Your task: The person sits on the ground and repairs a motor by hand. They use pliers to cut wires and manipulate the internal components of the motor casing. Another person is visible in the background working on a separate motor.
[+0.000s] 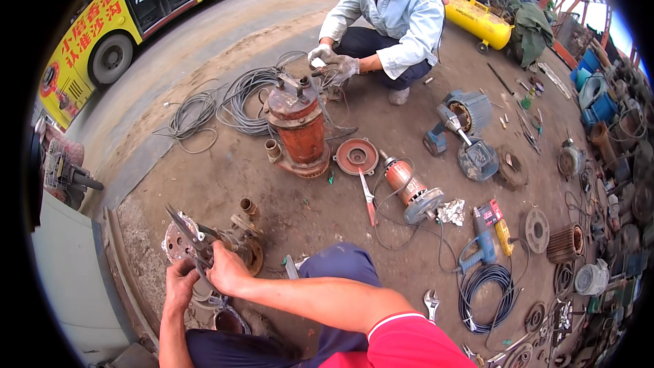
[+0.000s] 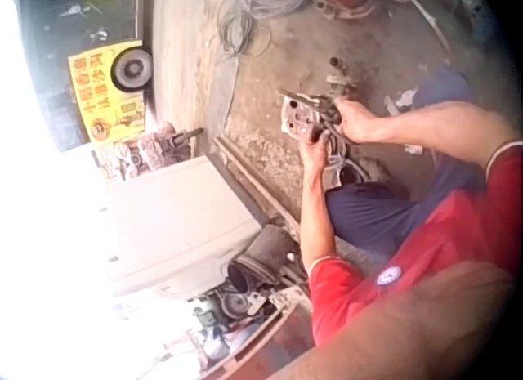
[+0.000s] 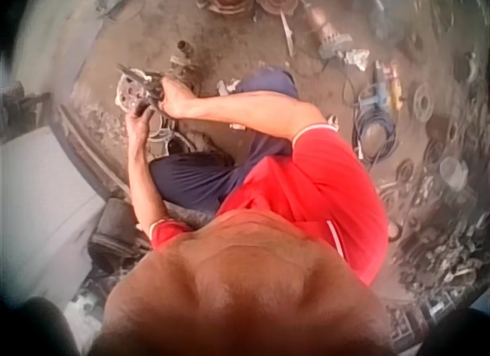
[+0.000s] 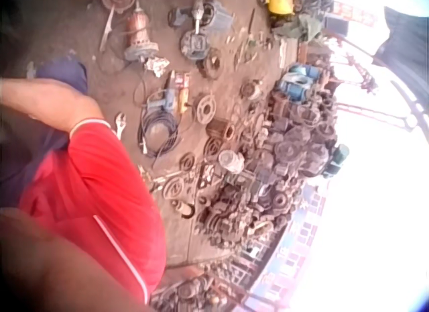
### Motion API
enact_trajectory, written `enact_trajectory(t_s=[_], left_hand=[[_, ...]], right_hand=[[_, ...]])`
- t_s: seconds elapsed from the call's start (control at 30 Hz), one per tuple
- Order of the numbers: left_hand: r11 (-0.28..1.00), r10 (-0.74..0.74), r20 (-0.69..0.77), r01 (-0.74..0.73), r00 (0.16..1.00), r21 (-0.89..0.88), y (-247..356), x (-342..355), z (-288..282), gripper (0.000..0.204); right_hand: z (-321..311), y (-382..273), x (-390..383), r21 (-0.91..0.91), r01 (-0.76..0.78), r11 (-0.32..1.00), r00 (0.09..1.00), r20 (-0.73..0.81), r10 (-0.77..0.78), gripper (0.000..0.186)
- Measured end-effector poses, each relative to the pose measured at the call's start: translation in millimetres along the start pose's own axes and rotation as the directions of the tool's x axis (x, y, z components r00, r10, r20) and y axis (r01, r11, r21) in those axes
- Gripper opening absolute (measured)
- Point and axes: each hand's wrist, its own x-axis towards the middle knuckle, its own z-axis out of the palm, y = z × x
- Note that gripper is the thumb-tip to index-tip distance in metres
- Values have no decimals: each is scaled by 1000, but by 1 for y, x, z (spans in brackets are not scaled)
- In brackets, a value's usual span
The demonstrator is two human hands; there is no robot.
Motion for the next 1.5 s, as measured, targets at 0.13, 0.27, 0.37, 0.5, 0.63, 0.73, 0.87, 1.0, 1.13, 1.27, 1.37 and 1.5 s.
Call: enact_trajectory(t_s=[0.13, 0.27, 0.37, 0.5, 0.63, 0.73, 0.87, 1.0, 1.13, 1.27, 1.37, 1.5], left_hand=[[999, 6, -31, -7, 1000, -32, 0, 0, -1, 12], [996, -20, -69, 14, 997, -83, 1, 0, -1, 12], [992, 2, -143, -20, 990, -127, -11, 5, -4, 14], [977, -13, -137, -17, 991, -213, 0, 8, -7, 18], [978, 11, -124, -37, 992, -205, 4, 7, 1, 17], [980, 7, -108, -28, 994, -195, 0, 9, 5, 18], [997, -6, -126, -4, 992, -76, 3, 8, 3, 17], [999, -37, -78, 38, 996, 10, 11, 18, 19, 16], [997, -33, -30, 30, 999, -73, 9, 15, 3, 23], [991, -24, -28, 20, 999, -135, 4, 8, -2, 28], [988, -14, -27, 10, 1000, -152, 0, 11, 3, 29], [986, 80, 27, -75, 996, -149, 4, 7, 7, 29]], right_hand=[[-2, -4, -3, 44, -15, 999, 999, 30, 14, 40], [3, -2, -3, 23, 40, 999, 998, 38, -41, 39], [7, 0, -4, 6, 76, 997, 996, 49, -76, 39], [11, 6, -12, -11, 102, 995, 990, 102, -100, 40], [7, 8, -14, 11, 87, 996, 995, 57, -88, 39], [0, 7, -12, 56, 55, 997, 998, 19, -56, 39], [0, 1, -4, 71, -27, 997, 1000, 16, 26, 40], [-9, 10, 11, 85, -124, 989, 988, -79, 130, 43], [-7, 11, 22, 264, -126, 956, 984, -87, 154, 31], [-16, -15, 9, 421, -167, 892, 978, -42, 202, 21], [-16, 3, 17, 412, -193, 890, 968, -70, 243, 23], [-16, 4, 17, 412, -173, 895, 971, -80, 224, 22]])
